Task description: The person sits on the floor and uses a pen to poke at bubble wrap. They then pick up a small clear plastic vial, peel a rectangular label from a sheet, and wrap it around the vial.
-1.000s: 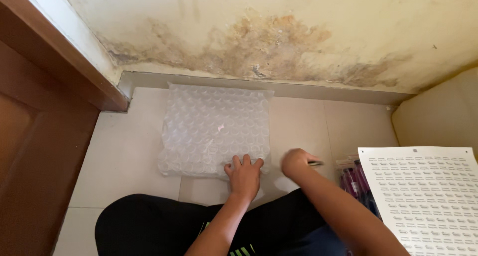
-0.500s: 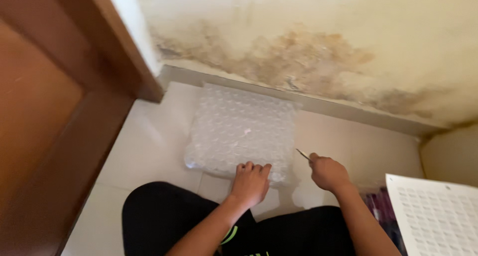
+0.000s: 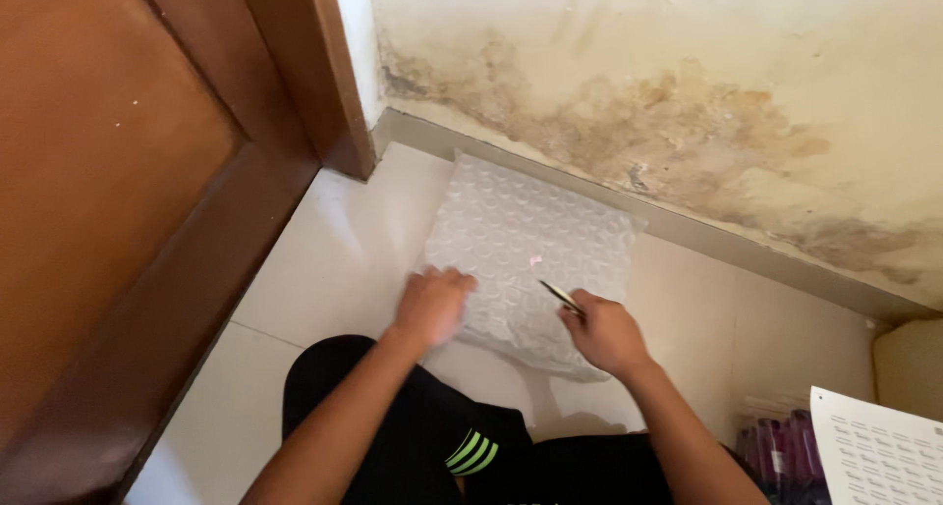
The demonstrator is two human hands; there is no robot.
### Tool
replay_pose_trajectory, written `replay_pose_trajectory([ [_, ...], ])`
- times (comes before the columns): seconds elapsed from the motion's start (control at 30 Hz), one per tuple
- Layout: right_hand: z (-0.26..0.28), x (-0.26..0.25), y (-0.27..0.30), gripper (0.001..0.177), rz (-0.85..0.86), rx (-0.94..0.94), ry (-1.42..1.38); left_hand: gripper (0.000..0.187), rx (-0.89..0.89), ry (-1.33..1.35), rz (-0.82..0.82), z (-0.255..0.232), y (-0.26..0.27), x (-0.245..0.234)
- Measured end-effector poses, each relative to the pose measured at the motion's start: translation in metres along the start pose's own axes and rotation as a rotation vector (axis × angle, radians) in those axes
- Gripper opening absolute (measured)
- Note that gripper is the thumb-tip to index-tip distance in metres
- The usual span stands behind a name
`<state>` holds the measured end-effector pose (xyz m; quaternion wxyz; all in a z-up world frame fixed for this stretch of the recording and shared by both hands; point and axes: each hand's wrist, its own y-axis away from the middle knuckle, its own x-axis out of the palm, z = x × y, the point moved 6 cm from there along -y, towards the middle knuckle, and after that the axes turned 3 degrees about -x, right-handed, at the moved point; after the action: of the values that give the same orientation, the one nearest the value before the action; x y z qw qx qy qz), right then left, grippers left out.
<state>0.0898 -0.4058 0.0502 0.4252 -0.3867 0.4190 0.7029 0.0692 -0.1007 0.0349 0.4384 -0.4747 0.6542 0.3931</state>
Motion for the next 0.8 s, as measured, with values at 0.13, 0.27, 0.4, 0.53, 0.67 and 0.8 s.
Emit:
replay_pose_trajectory([
  [0.13, 0.057, 0.029, -0.034, 0.021, -0.005, -0.087, -0.027, 0.026, -0.192, -0.112, 0.025, 0.060, 0.017, 0.000],
  [0.27, 0.116, 0.046, -0.063, 0.021, -0.019, -0.190, -0.051, 0.039, -0.211, 0.303, 0.009, 0.081, 0.039, 0.015],
  [0.4, 0.164, 0.067, -0.073, 0.026, 0.107, -0.238, 0.150, 0.036, -0.228, 0.373, 0.004, 0.081, 0.044, 0.022],
  [0.53, 0.183, 0.079, -0.089, 0.024, 0.122, -0.267, 0.278, 0.033, -0.233, 0.410, -0.032, 0.089, 0.035, 0.016],
  [0.67, 0.188, 0.089, -0.086, 0.019, 0.073, -0.340, 0.355, 0.031, -0.554, 0.591, 0.077, 0.106, 0.030, 0.027],
  [0.8, 0.199, 0.090, -0.083, 0.012, -0.098, -0.592, 0.555, 0.023, -0.674, 0.623, 0.138, 0.113, 0.033, 0.034],
])
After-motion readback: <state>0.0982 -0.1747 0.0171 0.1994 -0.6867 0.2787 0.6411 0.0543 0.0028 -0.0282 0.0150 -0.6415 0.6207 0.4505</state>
